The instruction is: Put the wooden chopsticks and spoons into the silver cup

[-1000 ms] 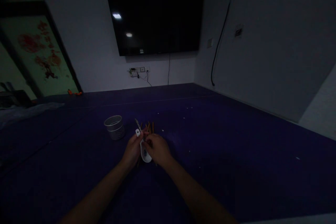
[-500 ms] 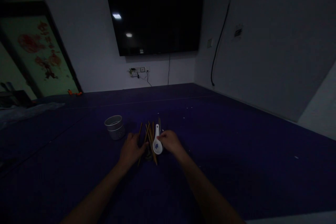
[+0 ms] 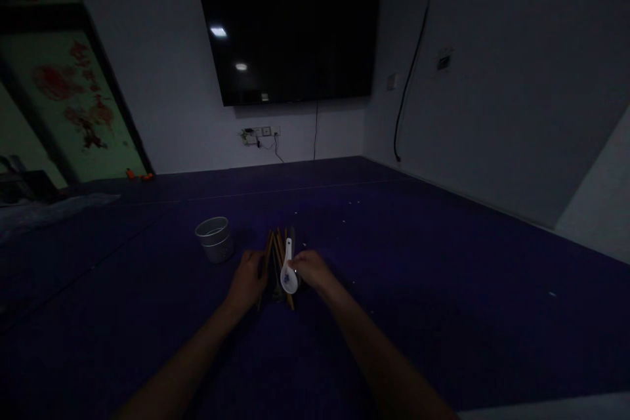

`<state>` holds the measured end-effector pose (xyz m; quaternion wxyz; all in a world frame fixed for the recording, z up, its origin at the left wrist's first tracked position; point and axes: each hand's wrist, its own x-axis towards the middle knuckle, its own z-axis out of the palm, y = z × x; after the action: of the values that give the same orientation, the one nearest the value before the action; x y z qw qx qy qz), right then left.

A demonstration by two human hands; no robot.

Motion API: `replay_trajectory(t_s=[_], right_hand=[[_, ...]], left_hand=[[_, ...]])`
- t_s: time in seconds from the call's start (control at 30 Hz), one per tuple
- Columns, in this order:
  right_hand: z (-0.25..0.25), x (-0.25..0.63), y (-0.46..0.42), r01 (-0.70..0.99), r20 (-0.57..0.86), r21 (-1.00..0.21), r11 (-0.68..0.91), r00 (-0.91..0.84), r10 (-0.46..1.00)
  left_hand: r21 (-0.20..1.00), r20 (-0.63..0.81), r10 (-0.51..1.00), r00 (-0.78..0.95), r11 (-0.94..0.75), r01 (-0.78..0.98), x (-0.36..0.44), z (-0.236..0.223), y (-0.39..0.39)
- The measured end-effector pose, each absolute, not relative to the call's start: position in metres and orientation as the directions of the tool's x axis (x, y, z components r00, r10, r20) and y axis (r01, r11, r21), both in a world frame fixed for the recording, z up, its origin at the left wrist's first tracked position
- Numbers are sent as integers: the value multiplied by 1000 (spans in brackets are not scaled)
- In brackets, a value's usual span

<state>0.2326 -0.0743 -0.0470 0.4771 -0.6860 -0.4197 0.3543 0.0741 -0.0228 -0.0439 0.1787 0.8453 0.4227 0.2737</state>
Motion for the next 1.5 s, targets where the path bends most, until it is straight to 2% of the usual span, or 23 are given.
replay_trajectory(t_s=[0.43,0.63,0.73,0.93,1.1,1.3,1.5], right_hand=[[-42,221,-77,218,-97,-959,-180,345,934],[-46,232,-74,337,-98,-908,-249,407,908],[-46,239,-75,443,-88,-847,-295,431,898],[-46,241,-79,649,10,-695,-310,439,898],[-50,237,-80,727,89,-611,-315,459,884],[-56,231,-77,782,193,-557,-280,450,872],[-57,225,-77,793,255,-576,-199,406,878]], left_hand=[[568,356,783,510,-615,547,76,-43,-24],[568,385,795,468,-604,558,74,-42,-26],[554,348,811,469,-582,595,74,-39,-30],[417,164,839,519,-536,734,77,-29,-38],[366,125,836,534,-539,759,78,-26,-40],[354,103,829,550,-547,758,77,-27,-39],[346,95,831,549,-544,764,77,-25,-40]])
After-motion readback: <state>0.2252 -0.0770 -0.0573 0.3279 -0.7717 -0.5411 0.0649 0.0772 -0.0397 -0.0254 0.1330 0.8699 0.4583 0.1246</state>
